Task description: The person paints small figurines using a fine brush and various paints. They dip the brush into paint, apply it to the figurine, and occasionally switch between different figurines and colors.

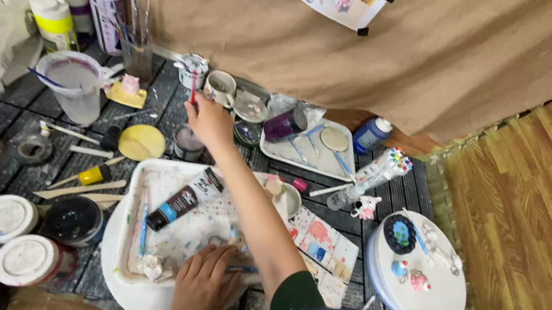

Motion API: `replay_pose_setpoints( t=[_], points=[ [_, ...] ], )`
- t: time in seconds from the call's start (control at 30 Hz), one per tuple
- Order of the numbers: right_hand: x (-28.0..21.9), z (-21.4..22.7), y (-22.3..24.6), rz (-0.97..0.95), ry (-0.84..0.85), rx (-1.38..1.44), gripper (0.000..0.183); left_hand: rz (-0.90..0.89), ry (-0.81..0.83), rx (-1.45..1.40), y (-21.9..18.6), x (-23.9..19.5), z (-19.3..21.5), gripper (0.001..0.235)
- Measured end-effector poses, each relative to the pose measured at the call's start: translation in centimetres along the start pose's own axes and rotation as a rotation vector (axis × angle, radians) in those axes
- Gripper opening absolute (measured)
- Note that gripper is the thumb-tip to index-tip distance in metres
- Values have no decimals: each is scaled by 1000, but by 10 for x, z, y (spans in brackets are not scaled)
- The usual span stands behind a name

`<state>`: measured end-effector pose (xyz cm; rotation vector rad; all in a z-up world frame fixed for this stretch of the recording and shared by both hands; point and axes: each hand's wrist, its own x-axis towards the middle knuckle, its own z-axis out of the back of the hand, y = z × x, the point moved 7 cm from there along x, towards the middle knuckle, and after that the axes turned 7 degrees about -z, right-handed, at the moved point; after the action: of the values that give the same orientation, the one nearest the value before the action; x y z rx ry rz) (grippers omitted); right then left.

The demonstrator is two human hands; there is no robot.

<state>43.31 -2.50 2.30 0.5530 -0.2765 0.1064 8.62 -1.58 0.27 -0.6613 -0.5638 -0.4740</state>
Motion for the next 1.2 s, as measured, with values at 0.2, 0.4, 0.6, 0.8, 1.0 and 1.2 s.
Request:
replay_pose_setpoints(
  t=[0.2, 0.4, 0.6, 0.8, 1.0, 1.2],
  points=[
    [-20, 2, -13, 56, 194, 69, 24, -36, -60, 2, -13, 6, 11, 53],
    [-38, 32, -12, 184, 84, 220, 25, -26, -194, -215, -13, 1, 39, 39],
    [-76, 78, -34, 94, 60, 637, 14, 27, -290, -305, 3, -21, 59, 33],
    [-71, 56, -46, 88, 80, 635, 13, 137, -313, 50, 36, -51, 107, 33],
    [-52, 3, -54, 130, 192, 170, 22, 227, -238, 274, 46, -46, 122, 27],
    [-47, 3, -62, -19, 83, 50, 22, 270, 16, 79, 56, -26, 118, 39]
  ],
)
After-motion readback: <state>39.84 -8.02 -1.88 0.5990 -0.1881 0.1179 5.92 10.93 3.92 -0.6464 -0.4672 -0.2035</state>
